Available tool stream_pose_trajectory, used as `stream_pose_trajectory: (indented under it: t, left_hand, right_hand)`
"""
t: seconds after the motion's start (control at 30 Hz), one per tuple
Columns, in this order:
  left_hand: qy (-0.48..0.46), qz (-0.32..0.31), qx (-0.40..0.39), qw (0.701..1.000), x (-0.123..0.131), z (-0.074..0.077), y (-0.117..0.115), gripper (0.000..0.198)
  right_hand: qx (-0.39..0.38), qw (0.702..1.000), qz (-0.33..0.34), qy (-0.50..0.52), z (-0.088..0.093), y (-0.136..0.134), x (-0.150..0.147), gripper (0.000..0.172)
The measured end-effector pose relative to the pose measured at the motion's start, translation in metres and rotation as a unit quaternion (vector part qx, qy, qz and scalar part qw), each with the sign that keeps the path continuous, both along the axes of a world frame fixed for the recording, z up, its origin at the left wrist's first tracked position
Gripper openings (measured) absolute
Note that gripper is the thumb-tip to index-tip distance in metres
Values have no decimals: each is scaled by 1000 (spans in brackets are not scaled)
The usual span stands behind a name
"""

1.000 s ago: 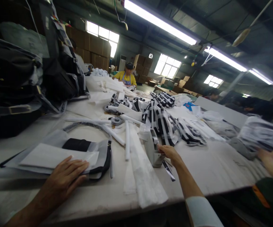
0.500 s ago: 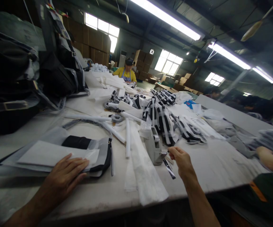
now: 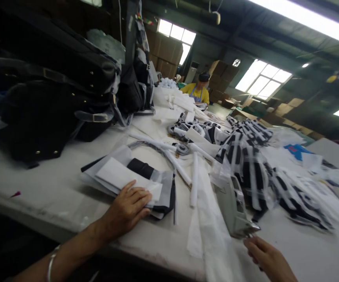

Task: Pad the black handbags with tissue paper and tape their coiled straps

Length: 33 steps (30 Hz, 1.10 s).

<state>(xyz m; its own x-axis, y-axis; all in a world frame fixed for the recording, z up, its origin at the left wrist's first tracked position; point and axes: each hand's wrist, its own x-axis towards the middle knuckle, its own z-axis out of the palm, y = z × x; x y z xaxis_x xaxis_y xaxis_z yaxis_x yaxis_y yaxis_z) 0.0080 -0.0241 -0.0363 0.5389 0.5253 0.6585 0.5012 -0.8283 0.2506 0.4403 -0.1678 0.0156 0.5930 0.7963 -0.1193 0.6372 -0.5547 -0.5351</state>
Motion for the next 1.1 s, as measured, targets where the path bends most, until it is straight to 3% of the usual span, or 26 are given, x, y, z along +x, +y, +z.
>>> stream_pose_trajectory:
  t: [0.1,0.2,0.27,0.33,0.57,0.73,0.87,1.0,1.1]
  left_hand:
    - [-1,4,-8,1000,0,-1,-1,29]
    - [9,7,-16,1000,0,-1,-3,29]
    - [13,9,-22,1000,0,0,-3,31]
    - [8,12,-23,1000,1,0,-4,32]
    - [-18,9,-41,999,2,-3,-4,31]
    - [-21,20,-42,999,3,-5,-5,31]
    - [-21,21,-47,998,4,-4,-4,30]
    - [-20,20,-48,998,4,-1,-2,27]
    - [-15,17,-45,999,4,0,-3,27]
  right_hand:
    - [-61,975,205,64,39,41,-70,37]
    - [-87,921,372,77,79,97,-149,32]
    - [-101,882,454,78,95,131,-189,26]
    - [-130,852,504,52,101,160,-216,21]
    - [-242,748,612,-90,75,235,-252,15]
    - [-290,670,643,-231,60,261,-280,29]
    - [-212,622,686,-313,54,261,-293,23]
    - [-96,568,731,-365,45,270,-284,40]
    - [-77,591,711,-372,41,286,-264,47]
